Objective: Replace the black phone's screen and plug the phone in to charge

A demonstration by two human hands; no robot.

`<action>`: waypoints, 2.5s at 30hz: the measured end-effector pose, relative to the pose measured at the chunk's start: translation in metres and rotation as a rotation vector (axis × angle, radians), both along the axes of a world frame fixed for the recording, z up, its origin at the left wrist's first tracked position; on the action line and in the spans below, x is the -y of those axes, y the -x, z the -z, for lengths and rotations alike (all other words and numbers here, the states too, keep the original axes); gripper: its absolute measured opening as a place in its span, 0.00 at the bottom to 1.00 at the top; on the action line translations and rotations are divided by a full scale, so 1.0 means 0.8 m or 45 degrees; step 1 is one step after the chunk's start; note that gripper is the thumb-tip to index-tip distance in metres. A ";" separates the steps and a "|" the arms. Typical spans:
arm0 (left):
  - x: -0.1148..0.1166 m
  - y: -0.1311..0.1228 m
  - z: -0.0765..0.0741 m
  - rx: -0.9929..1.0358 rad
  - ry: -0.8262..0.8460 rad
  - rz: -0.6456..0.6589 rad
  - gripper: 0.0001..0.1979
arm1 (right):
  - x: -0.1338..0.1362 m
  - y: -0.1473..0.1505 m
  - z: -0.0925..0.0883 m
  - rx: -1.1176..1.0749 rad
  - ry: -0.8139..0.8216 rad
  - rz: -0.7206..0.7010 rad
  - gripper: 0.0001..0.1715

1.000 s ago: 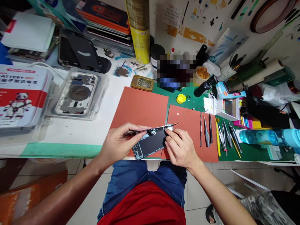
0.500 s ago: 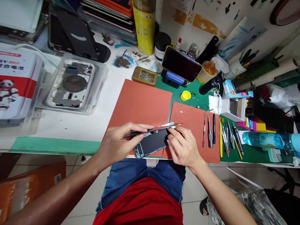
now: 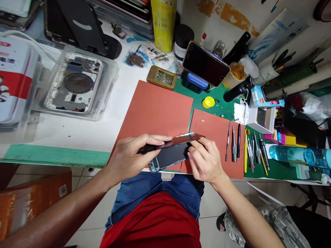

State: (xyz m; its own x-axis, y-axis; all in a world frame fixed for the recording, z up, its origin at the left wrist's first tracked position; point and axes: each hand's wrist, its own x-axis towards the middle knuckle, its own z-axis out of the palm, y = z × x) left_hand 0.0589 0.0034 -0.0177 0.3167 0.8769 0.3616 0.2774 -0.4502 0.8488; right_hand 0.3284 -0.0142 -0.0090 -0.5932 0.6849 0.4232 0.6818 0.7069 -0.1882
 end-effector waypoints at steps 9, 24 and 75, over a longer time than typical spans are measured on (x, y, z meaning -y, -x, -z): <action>0.002 0.001 -0.004 -0.035 -0.012 0.021 0.09 | -0.003 0.000 -0.003 0.125 -0.027 -0.004 0.06; 0.000 0.001 -0.005 -0.057 -0.021 0.029 0.09 | -0.007 0.006 -0.007 0.399 -0.202 -0.030 0.10; -0.004 -0.001 -0.002 0.080 0.218 -0.104 0.10 | -0.084 -0.037 -0.051 0.600 -0.231 -0.730 0.08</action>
